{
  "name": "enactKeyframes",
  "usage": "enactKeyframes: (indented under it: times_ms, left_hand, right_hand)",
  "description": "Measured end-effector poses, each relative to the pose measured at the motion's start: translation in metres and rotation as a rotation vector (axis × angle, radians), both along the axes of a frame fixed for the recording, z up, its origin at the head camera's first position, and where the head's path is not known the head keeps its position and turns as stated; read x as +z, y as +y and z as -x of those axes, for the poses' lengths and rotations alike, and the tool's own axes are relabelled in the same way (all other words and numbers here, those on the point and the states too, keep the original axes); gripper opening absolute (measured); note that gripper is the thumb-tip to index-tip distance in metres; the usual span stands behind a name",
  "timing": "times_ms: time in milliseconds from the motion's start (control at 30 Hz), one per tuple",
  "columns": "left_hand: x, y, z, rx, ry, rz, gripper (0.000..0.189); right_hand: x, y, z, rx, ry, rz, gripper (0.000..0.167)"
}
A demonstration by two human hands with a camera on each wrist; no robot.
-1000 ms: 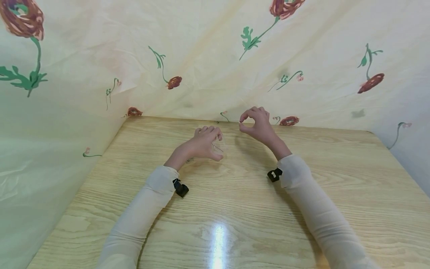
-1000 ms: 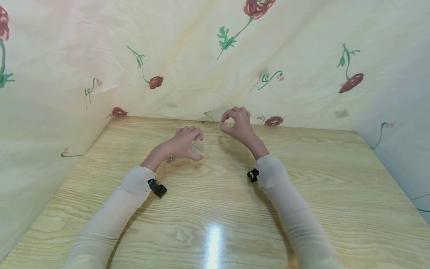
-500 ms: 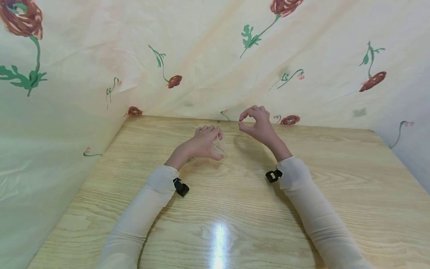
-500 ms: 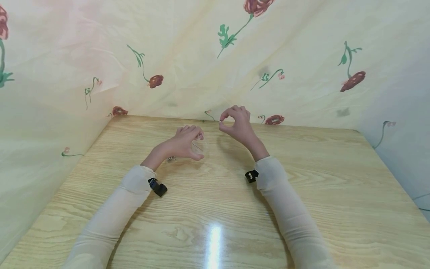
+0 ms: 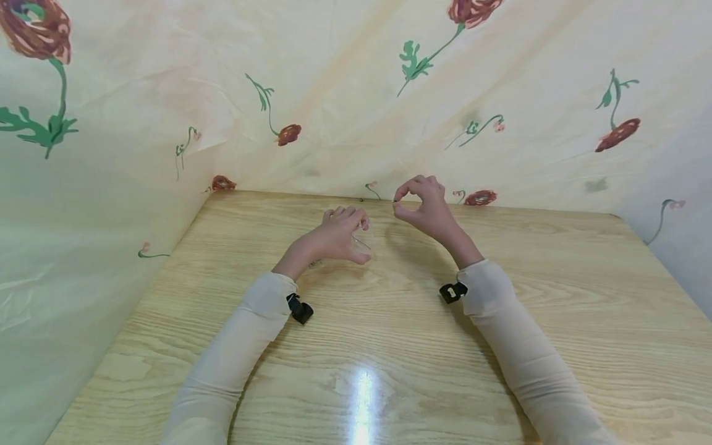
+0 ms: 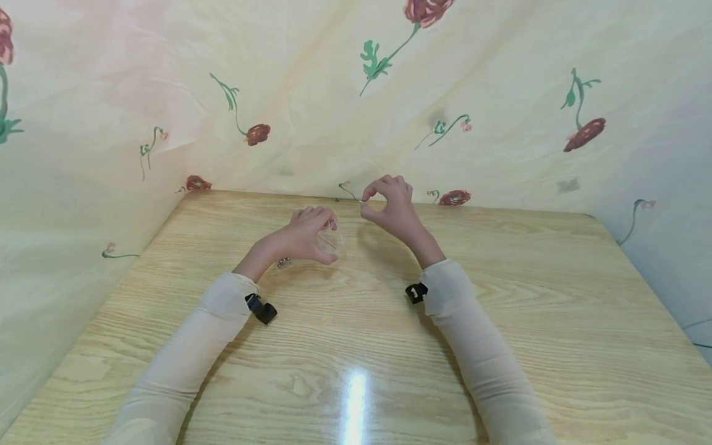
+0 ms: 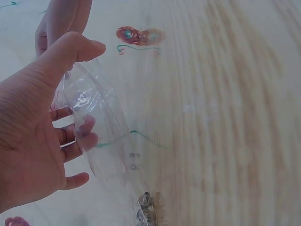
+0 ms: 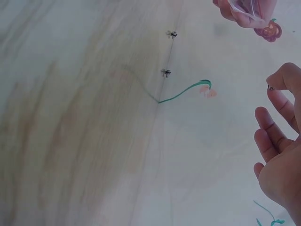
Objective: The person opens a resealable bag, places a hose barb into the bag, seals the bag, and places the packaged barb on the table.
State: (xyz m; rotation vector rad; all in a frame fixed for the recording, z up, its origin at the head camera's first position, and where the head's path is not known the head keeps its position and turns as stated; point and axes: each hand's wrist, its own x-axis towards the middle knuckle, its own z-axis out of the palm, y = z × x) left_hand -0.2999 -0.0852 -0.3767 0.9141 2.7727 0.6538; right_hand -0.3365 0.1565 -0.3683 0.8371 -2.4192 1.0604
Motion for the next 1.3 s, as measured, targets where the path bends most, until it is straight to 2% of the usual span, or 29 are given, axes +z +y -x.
enactKeyframes:
  times_ms: [433, 1300]
  left_hand:
    - [0.0035, 0.0009, -0.0016, 0.005, -0.009, 0.001, 0.058]
    - [0.0002, 0.0001, -0.0013, 0.003, -0.011, -0.027, 0.057]
  right_hand:
    - [0.0023, -0.0029, -0.0029, 0.022, 0.014, -0.014, 0.006]
    - [-0.0007, -0.0092, -0.0078, 0.049, 0.041, -0.018, 0.005]
